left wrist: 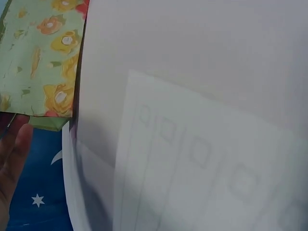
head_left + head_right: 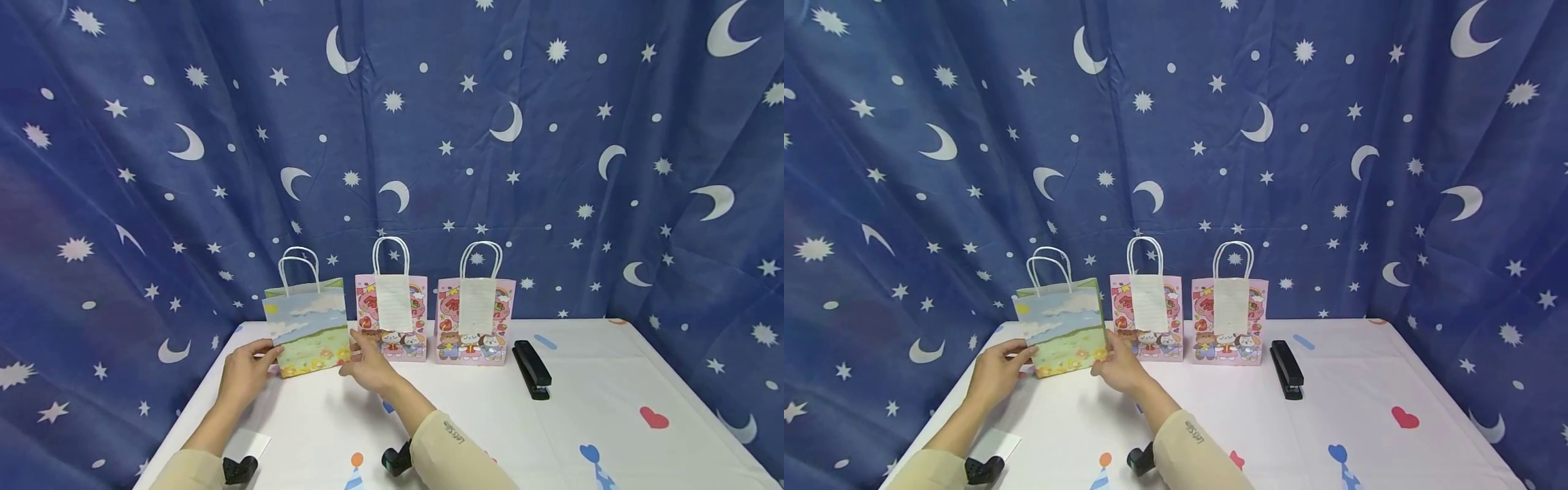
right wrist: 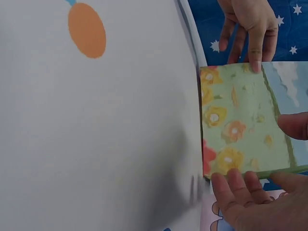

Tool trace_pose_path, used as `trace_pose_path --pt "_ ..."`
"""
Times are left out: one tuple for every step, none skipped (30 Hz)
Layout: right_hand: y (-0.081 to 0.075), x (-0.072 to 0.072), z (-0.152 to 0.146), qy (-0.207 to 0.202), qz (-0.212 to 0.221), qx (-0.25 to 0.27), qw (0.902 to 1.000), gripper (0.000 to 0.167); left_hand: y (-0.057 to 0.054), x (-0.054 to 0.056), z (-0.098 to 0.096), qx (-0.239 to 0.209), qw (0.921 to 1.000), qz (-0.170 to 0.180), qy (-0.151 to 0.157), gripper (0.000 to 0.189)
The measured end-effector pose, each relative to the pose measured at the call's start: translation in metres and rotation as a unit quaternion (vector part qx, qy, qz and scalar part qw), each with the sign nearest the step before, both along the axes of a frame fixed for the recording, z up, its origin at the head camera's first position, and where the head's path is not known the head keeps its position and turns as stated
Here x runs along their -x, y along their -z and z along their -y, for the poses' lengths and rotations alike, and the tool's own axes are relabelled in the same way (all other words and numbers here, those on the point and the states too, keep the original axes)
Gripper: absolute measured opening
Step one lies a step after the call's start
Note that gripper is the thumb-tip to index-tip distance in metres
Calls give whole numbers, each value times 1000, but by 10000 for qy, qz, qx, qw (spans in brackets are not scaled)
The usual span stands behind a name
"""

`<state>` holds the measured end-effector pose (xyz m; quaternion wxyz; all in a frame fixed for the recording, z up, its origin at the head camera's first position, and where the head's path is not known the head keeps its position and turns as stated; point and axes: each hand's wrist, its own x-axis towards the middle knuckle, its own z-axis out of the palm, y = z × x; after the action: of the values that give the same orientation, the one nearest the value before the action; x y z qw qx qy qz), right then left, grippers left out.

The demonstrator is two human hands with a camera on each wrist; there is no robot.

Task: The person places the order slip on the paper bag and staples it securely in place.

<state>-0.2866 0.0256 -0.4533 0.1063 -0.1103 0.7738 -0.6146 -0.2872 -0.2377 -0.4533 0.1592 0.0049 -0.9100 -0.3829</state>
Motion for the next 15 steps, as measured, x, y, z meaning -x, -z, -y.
trace_pose_path --pt "1 0 -1 3 -18 -60 10000 88 0 -2 1 -28 10000 11 47 22" --pt "1 -1 -2 -3 -61 -89 9999 86 0 -4 1 -54 10000 11 82 22" --pt "1 -2 -3 -18 -91 -121 9999 84 0 -5 1 -73 9999 10 112 21" --pt "1 -3 -4 -38 -119 -141 9998 84 -1 -7 1 -59 9999 3 133 21" --pt "0 -5 -6 -60 -155 -168 9997 83 -2 -9 1 -59 9999 5 152 20" --pt "0 -6 -8 -97 -188 -174 9996 81 -3 -10 0 -67 9998 8 185 19" --pt "-1 -8 -10 -140 -207 -164 9996 79 -5 -12 0 -70 9997 21 214 19" --pt "-2 -9 -12 -203 -238 -123 9994 77 -7 -15 -1 -59 9997 46 247 19" --pt "-3 -10 -15 -259 -229 -94 9994 74 -9 -17 -1 -37 9995 76 291 20" --pt "-4 -11 -18 -324 -238 -41 9992 72 -11 -20 -2 -14 9994 90 341 20" --pt "-6 -12 -20 -387 -235 6 9990 70 -13 -22 -2 -2 9992 111 395 20" --pt "-8 -14 -23 -454 -233 58 9987 67 -16 -25 -3 14 9989 115 453 21" --pt "-10 -15 -25 -515 -227 99 9984 65 -18 -27 -3 27 9987 110 505 20" --pt "-13 -17 -28 -584 -237 113 9979 63 -20 -30 -3 44 9984 97 557 20" --pt "-16 -20 -31 -643 -230 113 9976 62 -22 -33 -3 40 9981 82 608 20"
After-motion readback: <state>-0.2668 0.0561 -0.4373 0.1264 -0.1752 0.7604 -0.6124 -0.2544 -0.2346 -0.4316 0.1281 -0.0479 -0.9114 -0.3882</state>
